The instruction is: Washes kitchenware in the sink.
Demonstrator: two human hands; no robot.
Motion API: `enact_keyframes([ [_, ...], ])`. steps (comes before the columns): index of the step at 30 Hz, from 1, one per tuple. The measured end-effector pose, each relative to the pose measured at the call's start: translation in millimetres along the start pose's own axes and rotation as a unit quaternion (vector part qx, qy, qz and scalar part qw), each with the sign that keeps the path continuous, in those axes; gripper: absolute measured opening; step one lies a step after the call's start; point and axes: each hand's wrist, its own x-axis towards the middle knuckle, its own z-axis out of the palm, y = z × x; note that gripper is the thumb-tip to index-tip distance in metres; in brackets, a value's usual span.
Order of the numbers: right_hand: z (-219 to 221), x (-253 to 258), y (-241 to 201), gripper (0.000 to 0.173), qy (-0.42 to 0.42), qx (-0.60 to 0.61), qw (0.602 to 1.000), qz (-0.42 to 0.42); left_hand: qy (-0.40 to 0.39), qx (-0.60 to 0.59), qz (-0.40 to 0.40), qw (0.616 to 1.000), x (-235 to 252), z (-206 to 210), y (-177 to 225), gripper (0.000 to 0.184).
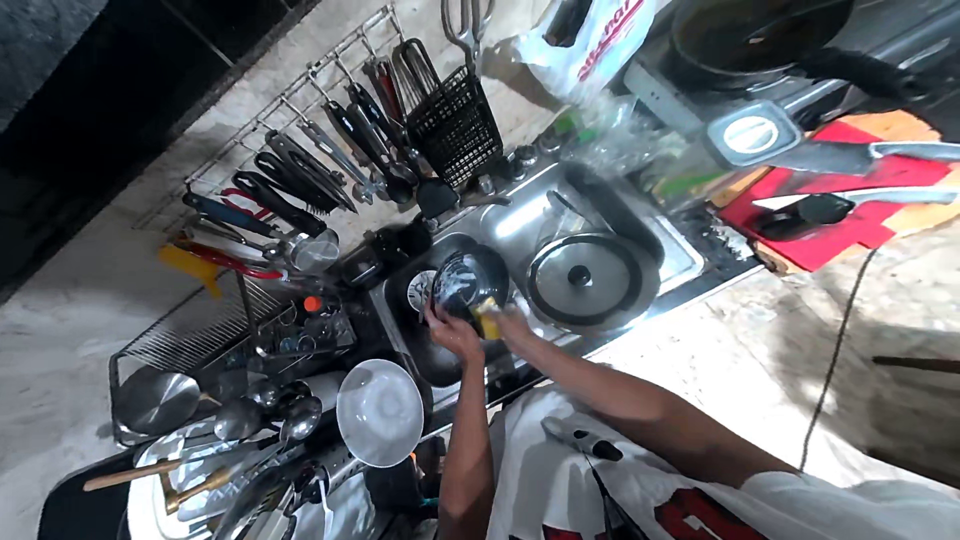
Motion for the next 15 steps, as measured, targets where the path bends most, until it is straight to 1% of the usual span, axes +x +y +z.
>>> enact_keyframes([
  [1,-3,2,-5,0.045,-0.003,-0.025,1.0,0.001,-0.005,-0.015,-0.03,0.999,-2,2,-5,0.039],
  [2,-11,6,-11,0.045,-0.01,-0.074,0.997,-0.009,-0.025,-0.018,-0.055,0.998,-5,1,-12,0.042],
  [3,-20,13,-19,0.045,-0.02,-0.139,0.99,-0.03,-0.054,-0.015,-0.075,0.996,-5,-3,-17,0.046],
  [4,-29,21,-32,0.045,-0.034,-0.221,0.973,-0.056,-0.079,-0.012,-0.082,0.993,0,-8,-19,0.048],
  [6,-43,28,-56,0.043,-0.054,-0.386,0.915,-0.107,-0.136,-0.007,-0.057,0.989,19,-21,-19,0.045],
  [8,-49,31,-66,0.039,-0.072,-0.482,0.86,-0.152,-0.219,0.018,0.009,0.976,44,-31,-19,0.034],
  [9,-49,34,-70,0.037,-0.08,-0.509,0.84,-0.17,-0.258,0.047,0.048,0.964,56,-34,-18,0.031],
  [11,-47,37,-74,0.036,-0.084,-0.534,0.818,-0.197,-0.312,0.111,0.097,0.939,70,-38,-13,0.033],
  [13,-44,40,-80,0.032,-0.052,-0.54,0.807,-0.233,-0.326,0.158,0.104,0.926,72,-39,-3,0.037],
  [15,-39,41,-83,0.033,-0.019,-0.539,0.8,-0.265,-0.35,0.193,0.101,0.911,70,-40,8,0.038],
])
